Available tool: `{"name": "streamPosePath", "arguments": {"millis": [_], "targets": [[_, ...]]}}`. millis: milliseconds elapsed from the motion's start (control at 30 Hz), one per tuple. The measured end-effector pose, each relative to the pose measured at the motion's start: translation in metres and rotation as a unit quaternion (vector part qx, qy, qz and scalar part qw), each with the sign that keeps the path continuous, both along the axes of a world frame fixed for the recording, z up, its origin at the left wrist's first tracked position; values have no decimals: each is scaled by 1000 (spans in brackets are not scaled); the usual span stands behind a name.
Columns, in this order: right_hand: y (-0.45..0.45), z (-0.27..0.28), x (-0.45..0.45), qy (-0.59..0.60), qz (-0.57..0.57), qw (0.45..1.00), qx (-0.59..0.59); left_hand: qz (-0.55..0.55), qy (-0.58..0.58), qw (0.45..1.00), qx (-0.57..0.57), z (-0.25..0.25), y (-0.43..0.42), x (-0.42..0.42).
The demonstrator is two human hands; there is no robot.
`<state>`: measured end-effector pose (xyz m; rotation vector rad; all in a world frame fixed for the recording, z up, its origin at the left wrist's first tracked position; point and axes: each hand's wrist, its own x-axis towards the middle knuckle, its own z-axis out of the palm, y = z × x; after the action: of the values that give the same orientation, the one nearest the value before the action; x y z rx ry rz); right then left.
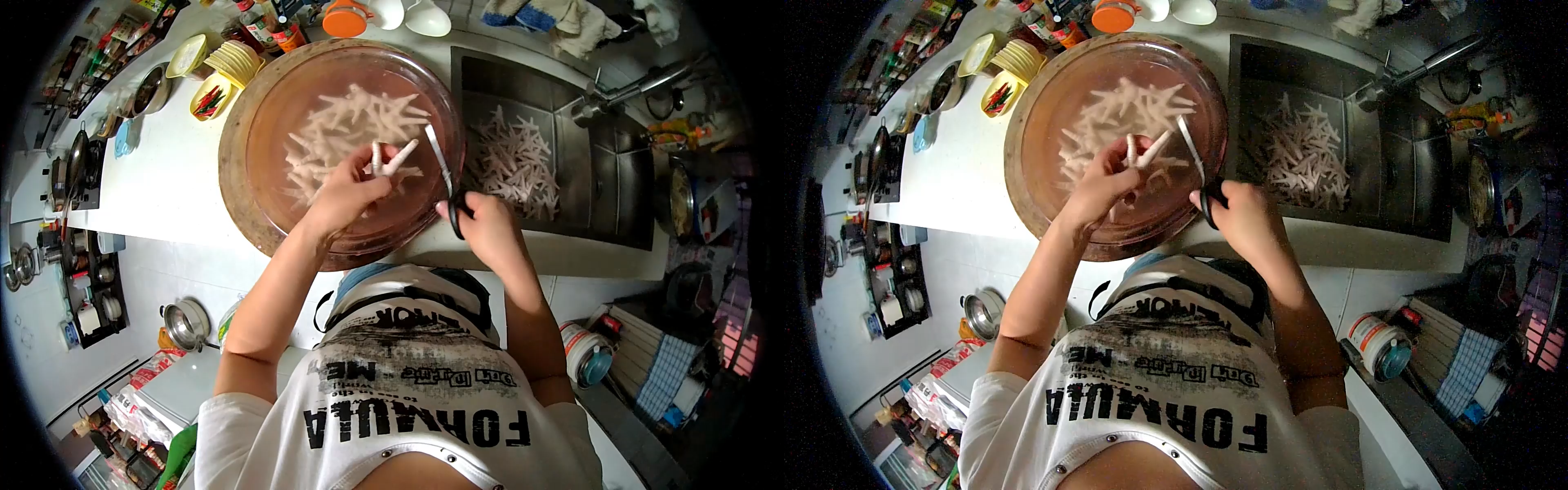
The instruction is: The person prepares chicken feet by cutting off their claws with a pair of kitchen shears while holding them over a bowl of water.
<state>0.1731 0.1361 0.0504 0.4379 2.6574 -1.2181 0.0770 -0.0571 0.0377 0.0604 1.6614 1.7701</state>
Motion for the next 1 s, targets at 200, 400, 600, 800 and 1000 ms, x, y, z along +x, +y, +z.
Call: {"name": "streamPosePath", "arguments": {"millis": [200,400,600,800,1000], "targets": [[-17,-14,-27,123,-83,902,-405,-159,217,963,-28,41,12,17],[-24,-15,-32,106,-198,764,-605,41,127,989,70,14,9,17],[-27,-27,-22,6,-86,822,-562,99,62,984,134,-2,18,28],[-24,12,-10,109,26,992,-51,132,246,960,1,-7,9,17],[-16,32,-7,67,97,993,31,49,359,928,-80,-7,-1,18]]}}
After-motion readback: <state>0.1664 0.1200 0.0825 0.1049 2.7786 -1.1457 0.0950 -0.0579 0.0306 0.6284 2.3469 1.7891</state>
